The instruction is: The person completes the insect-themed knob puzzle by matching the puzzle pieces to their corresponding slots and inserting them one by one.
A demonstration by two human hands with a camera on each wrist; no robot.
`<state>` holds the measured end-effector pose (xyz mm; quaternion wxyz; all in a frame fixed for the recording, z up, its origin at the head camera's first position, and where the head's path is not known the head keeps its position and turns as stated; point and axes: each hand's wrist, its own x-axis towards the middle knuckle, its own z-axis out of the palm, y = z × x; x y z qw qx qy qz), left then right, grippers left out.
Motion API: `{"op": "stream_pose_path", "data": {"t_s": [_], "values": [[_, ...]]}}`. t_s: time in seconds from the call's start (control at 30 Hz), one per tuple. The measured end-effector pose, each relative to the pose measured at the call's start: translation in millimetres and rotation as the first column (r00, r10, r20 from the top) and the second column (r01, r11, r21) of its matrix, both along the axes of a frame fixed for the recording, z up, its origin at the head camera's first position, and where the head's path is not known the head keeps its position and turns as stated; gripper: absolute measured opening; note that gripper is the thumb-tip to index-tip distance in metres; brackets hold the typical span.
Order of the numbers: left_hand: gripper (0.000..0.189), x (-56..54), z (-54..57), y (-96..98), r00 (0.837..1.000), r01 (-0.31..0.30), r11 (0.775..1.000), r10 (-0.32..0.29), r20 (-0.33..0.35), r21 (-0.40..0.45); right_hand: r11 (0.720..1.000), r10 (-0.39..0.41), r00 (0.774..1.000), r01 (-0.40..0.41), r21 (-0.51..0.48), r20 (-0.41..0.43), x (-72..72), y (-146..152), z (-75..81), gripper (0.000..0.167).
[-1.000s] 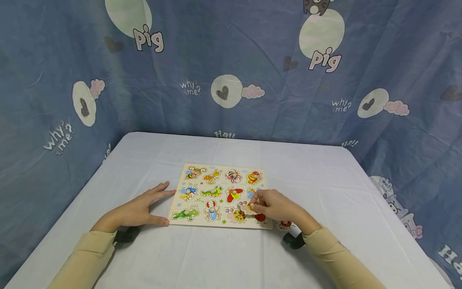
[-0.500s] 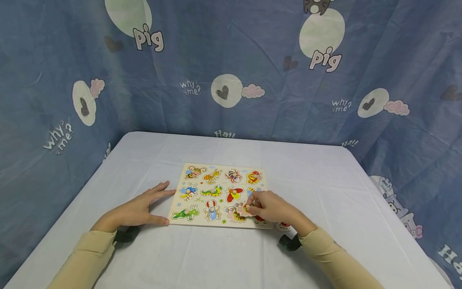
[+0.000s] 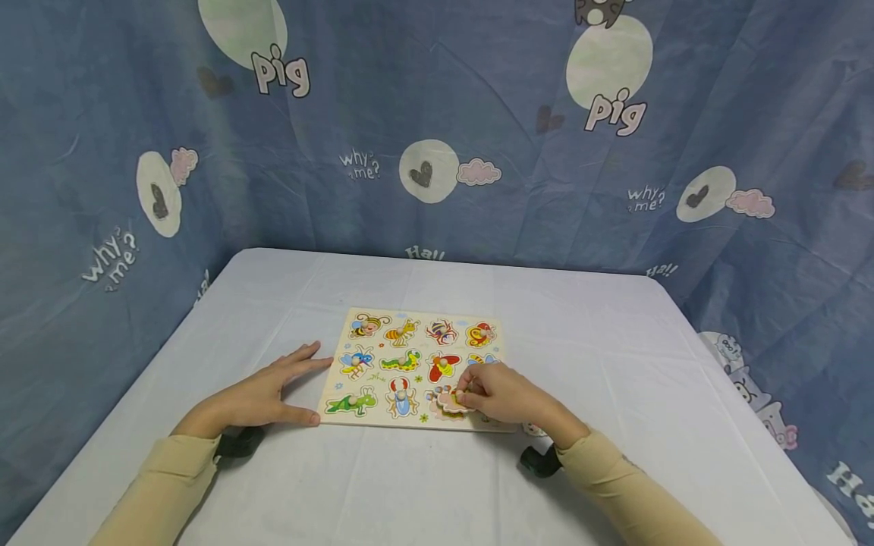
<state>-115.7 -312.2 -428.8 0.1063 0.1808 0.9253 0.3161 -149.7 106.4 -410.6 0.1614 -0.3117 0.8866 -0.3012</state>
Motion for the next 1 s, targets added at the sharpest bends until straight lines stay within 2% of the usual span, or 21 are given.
{"op": "stream_pose_path", "data": {"t_s": [1.0], "values": [[0.102, -0.2, 0.9, 0.5, 1.0, 0.0, 1.0, 0.0, -0.001, -0.001, 0.999, -0.003, 1.0, 0.003, 0.048, 0.002, 5.5, -15.2, -6.7, 0.006]]}}
